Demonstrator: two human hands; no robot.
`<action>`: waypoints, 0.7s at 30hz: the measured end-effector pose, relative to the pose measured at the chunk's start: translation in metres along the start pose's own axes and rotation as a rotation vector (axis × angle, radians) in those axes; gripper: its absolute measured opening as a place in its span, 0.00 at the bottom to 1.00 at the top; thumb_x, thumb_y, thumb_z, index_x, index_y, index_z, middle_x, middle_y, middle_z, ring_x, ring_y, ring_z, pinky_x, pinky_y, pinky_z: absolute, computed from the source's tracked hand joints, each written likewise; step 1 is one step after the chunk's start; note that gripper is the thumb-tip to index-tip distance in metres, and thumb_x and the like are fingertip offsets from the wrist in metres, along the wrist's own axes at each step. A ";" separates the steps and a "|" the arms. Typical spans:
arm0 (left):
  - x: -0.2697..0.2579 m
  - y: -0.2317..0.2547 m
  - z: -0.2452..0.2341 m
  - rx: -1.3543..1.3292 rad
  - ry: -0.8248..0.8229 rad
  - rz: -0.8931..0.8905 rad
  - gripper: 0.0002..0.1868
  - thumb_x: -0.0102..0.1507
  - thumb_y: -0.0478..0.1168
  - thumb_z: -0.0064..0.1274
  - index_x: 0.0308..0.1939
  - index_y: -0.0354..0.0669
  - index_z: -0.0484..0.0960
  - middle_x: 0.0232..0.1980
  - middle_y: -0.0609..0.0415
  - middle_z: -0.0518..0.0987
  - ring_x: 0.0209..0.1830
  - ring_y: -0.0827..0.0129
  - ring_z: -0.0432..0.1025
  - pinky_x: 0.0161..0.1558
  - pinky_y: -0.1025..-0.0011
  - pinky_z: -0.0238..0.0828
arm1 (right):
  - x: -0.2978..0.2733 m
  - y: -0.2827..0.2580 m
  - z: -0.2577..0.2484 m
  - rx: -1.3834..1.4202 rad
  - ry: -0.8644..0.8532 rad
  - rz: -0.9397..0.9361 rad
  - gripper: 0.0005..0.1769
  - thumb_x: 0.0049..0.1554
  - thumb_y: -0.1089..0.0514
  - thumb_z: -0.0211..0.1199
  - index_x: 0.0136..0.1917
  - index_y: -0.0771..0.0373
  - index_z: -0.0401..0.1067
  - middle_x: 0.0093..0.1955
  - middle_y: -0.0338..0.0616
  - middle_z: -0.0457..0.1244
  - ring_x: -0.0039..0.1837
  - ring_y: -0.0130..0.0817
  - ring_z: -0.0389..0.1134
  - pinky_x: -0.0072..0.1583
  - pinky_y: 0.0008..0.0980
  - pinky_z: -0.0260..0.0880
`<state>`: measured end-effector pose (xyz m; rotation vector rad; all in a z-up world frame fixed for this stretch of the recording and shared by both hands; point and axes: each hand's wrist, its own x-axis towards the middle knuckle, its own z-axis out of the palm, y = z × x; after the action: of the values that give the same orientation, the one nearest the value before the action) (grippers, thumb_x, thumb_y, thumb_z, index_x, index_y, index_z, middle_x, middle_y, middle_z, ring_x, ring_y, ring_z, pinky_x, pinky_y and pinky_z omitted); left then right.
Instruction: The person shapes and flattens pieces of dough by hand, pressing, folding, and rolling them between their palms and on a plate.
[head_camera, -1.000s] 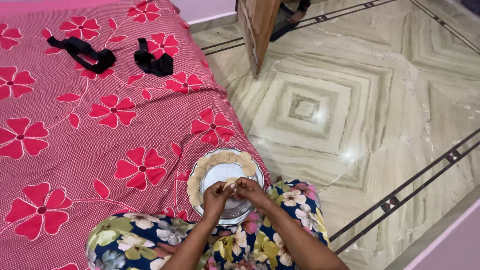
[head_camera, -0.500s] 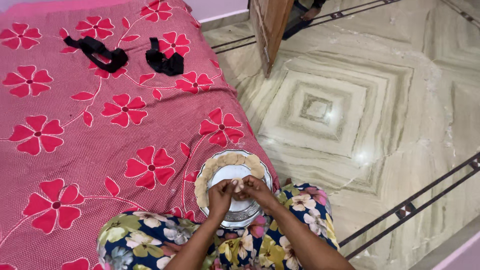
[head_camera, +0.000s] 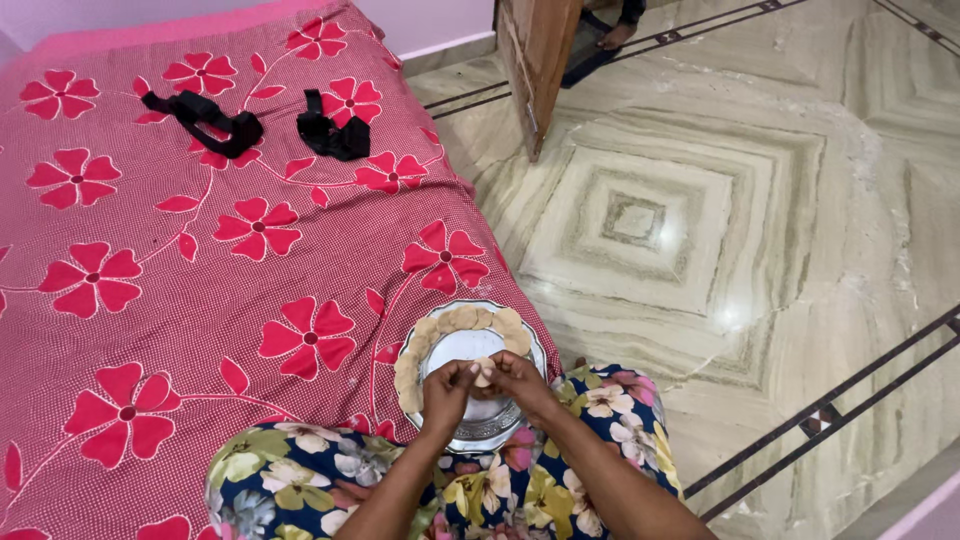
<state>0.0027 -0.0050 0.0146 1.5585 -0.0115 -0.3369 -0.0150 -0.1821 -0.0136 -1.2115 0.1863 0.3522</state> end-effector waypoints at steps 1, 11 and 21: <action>-0.001 -0.003 0.000 0.001 0.000 0.000 0.13 0.66 0.41 0.56 0.44 0.31 0.87 0.30 0.50 0.84 0.28 0.74 0.76 0.35 0.75 0.71 | 0.001 0.004 -0.001 -0.001 0.012 -0.027 0.10 0.62 0.56 0.61 0.54 0.63 0.72 0.48 0.39 0.69 0.49 0.28 0.72 0.54 0.32 0.74; 0.004 -0.020 -0.004 0.055 0.006 0.083 0.13 0.65 0.38 0.57 0.47 0.32 0.87 0.36 0.55 0.86 0.34 0.77 0.76 0.40 0.76 0.73 | 0.001 0.024 -0.009 0.132 -0.011 -0.030 0.09 0.61 0.58 0.61 0.54 0.63 0.70 0.50 0.41 0.69 0.52 0.29 0.73 0.56 0.33 0.76; 0.005 -0.029 -0.003 0.001 0.006 0.023 0.09 0.65 0.37 0.58 0.44 0.33 0.85 0.34 0.57 0.82 0.33 0.78 0.71 0.38 0.77 0.68 | -0.004 0.016 -0.004 0.102 0.008 -0.032 0.11 0.63 0.57 0.60 0.56 0.65 0.70 0.50 0.41 0.69 0.51 0.29 0.72 0.55 0.33 0.75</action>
<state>0.0022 -0.0026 -0.0150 1.5591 -0.0251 -0.3137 -0.0243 -0.1818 -0.0279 -1.1140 0.1894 0.3064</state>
